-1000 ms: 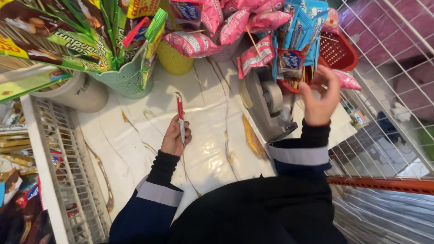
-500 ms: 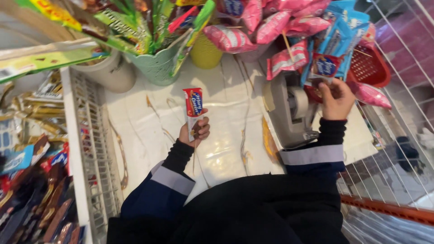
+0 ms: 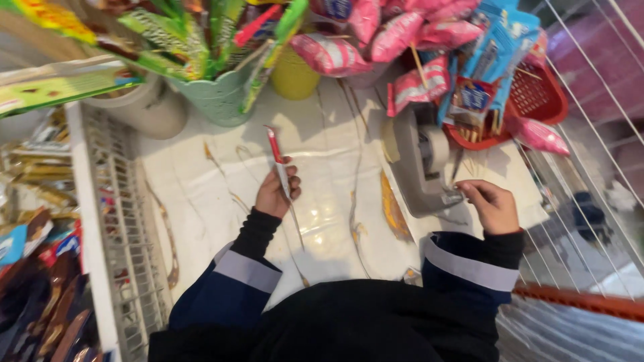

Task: The recorder is attaching snacks (biscuits and wafer bars) to wooden sticks using adhesive tape to create snack bouquets or individual retail displays.

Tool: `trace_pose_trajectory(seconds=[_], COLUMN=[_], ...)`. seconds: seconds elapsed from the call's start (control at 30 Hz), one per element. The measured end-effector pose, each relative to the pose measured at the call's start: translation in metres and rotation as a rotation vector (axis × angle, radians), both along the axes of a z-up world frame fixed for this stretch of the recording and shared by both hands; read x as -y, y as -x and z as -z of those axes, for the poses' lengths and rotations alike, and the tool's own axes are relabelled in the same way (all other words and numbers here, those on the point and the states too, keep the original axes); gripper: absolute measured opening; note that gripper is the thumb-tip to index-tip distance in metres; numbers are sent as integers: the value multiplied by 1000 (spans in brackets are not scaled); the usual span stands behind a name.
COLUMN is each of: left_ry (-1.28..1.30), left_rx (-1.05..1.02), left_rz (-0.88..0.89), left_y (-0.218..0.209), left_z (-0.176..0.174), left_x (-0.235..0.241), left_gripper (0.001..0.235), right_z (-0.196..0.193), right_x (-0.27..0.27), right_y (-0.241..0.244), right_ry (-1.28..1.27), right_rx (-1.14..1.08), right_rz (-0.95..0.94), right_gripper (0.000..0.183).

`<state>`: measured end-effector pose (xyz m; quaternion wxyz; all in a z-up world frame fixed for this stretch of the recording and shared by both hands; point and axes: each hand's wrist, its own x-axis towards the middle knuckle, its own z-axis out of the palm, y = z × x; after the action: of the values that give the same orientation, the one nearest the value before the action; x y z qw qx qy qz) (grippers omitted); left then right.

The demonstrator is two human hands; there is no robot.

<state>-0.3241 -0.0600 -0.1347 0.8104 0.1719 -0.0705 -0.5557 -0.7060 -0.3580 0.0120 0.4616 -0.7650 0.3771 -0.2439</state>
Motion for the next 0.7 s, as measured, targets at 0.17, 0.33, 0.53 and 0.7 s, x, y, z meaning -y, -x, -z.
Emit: trace_pose_trajectory(seconds=[0.17,0.33,0.53,0.7], left_ry=[-117,-122,-55,-86], left_rx=[103,127,188,199], left_rz=[-151,-169,-188,-187], left_y=[-4,0,-3,0], left_z=[2,-14,2,-4], left_x=[-1,-1,-6,-3], left_gripper=[33,40,42,45], right_z=[0,-3,10,0], right_x=[-10,-9,-11,-18], right_y=[10,-5,-17,-21], right_ry=[-47,-17,-49,-40], right_rx=[59,80,38,-11], right_rz=[-11,-50,-1,98], right_gripper=[19,17,15,14])
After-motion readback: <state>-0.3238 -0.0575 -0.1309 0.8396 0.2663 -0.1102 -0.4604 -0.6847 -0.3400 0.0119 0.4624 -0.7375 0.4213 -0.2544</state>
